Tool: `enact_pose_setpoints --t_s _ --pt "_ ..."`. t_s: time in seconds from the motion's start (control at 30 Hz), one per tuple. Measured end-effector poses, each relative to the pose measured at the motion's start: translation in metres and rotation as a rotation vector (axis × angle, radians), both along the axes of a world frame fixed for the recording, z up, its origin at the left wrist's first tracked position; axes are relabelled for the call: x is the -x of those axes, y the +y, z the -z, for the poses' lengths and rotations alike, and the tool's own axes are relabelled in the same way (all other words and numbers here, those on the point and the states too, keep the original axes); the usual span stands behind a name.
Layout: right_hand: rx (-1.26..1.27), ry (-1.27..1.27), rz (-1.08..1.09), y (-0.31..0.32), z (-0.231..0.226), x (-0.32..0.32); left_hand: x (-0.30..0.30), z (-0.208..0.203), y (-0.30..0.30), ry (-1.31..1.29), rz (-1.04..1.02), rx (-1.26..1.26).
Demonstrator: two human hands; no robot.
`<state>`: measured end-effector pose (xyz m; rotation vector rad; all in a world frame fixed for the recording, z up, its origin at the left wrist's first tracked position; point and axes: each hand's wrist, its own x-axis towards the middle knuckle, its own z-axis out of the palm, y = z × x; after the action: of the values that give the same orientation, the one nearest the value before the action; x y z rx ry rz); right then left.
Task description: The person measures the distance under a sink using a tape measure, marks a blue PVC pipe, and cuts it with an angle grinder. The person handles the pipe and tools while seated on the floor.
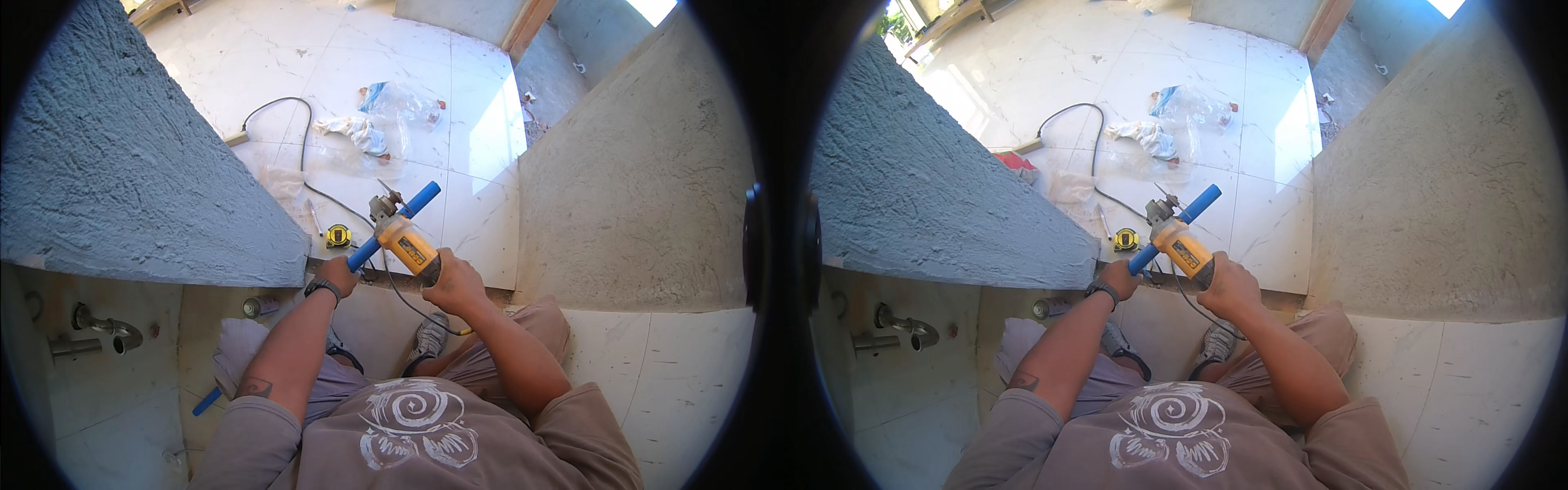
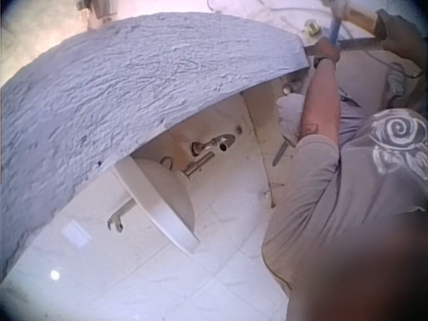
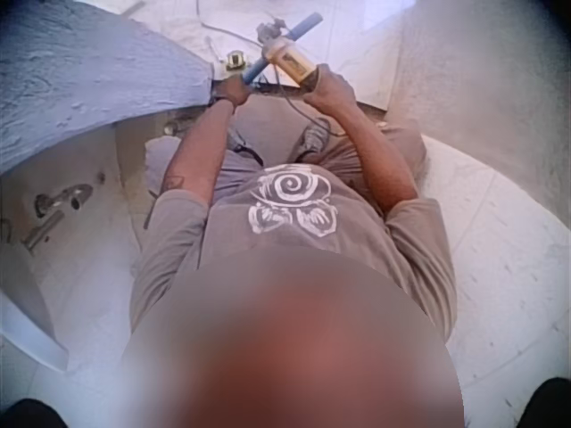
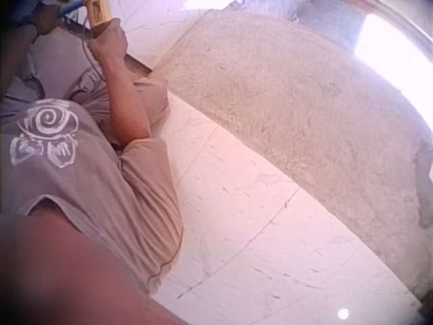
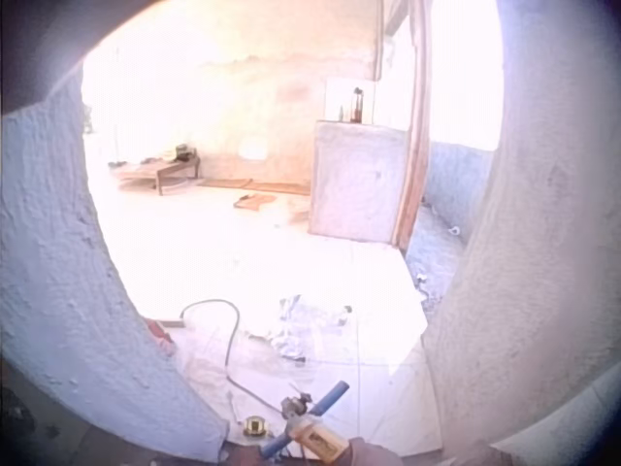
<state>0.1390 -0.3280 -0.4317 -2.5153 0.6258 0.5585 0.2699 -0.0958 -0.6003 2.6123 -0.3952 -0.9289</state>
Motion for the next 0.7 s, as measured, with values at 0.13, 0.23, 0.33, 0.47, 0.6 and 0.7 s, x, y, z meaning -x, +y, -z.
enact_pose_setpoints --t_s 0.13,0.23,0.33,0.47,0.6,0.7 --pt "0.022 -0.009 -0.007 0.0004 0.0013 -0.0006 -0.0006 0.0013 0.0000 0.005 0.007 0.011" --pt "0.023 0.007 -0.007 0.0005 0.0031 -0.0014 -0.0006 -0.0002 -0.0004 0.016 -0.005 0.015" --pt "0.018 0.021 -0.009 -0.0001 0.0045 -0.0019 0.0002 -0.0029 -0.0016 0.021 -0.011 -0.003" --pt "0.015 0.024 -0.003 0.0014 0.0062 -0.0016 0.0012 -0.0044 -0.0026 0.024 -0.012 -0.027" --pt "0.015 0.039 0.001 0.0019 0.0074 -0.0018 0.0026 -0.0024 -0.0021 0.025 -0.021 -0.014" --pt "0.009 0.036 0.002 0.0012 0.0081 -0.0027 0.0031 -0.0005 -0.0019 0.014 -0.013 -0.010"
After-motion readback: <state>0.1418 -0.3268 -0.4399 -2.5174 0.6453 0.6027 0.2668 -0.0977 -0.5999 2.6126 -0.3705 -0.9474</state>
